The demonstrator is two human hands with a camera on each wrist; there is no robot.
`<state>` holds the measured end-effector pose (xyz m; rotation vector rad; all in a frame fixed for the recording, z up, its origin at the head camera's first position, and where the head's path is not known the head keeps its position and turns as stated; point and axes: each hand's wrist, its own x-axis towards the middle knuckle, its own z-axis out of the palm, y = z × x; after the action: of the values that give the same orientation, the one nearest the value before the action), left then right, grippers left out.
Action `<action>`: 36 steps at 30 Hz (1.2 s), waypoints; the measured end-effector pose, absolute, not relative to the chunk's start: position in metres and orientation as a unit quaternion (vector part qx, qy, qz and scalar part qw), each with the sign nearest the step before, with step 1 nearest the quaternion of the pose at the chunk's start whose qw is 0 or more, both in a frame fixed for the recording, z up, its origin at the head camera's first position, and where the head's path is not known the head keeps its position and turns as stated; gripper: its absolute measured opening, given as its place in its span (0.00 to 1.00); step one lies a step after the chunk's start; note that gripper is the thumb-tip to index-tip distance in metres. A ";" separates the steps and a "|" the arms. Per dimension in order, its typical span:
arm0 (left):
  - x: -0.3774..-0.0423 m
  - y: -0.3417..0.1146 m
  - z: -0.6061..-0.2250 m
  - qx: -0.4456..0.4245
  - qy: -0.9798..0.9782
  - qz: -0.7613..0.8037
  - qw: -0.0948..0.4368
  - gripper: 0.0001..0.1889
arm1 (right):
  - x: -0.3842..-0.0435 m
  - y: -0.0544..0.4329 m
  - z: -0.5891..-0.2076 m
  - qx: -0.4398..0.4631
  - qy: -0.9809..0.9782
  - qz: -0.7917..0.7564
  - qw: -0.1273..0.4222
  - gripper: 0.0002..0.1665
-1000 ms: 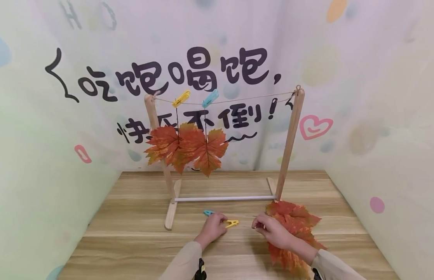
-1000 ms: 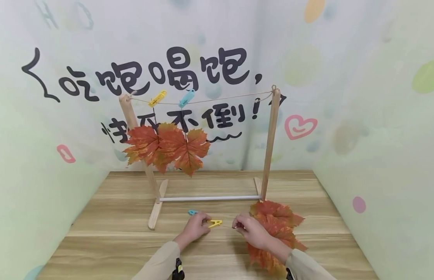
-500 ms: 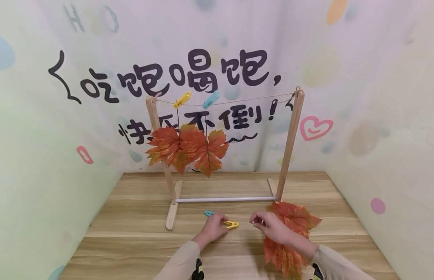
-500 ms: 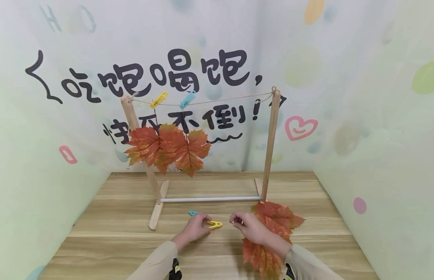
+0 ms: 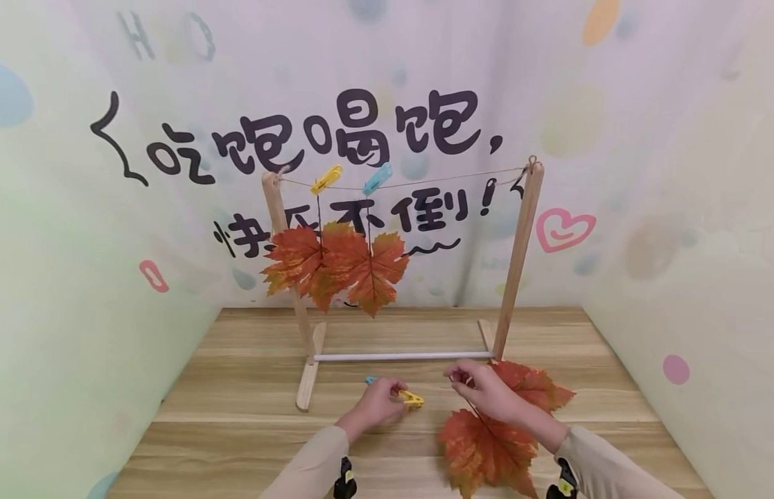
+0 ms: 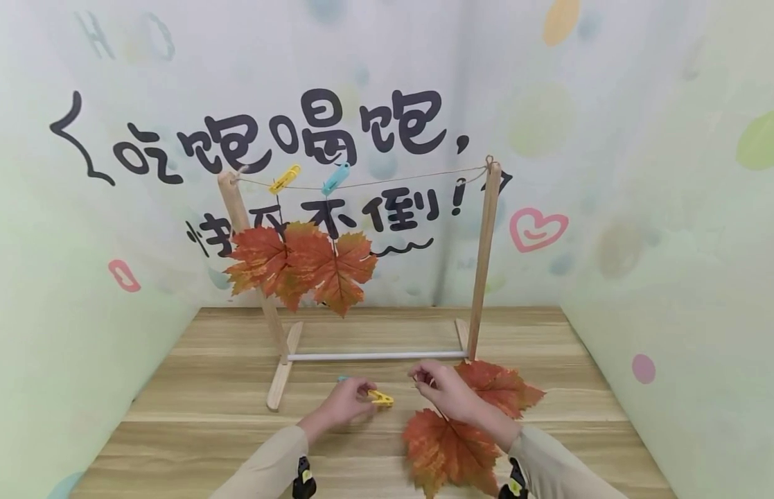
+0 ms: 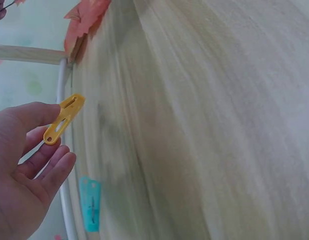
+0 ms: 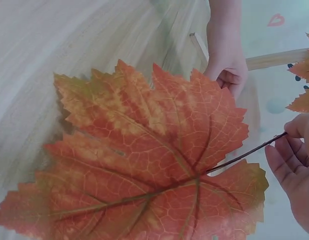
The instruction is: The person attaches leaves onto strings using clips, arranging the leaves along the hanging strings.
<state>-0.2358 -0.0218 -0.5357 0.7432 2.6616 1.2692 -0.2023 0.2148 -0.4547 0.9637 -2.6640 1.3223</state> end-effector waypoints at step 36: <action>-0.253 -0.058 -0.428 0.247 0.841 0.479 0.053 0.16 | -0.216 0.209 -0.423 0.331 -0.848 0.414 0.029 0.06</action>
<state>-0.2530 -0.0577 -0.4277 0.7497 2.5566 1.4550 -0.2164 0.2092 -0.4228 1.0201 -2.6142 1.2769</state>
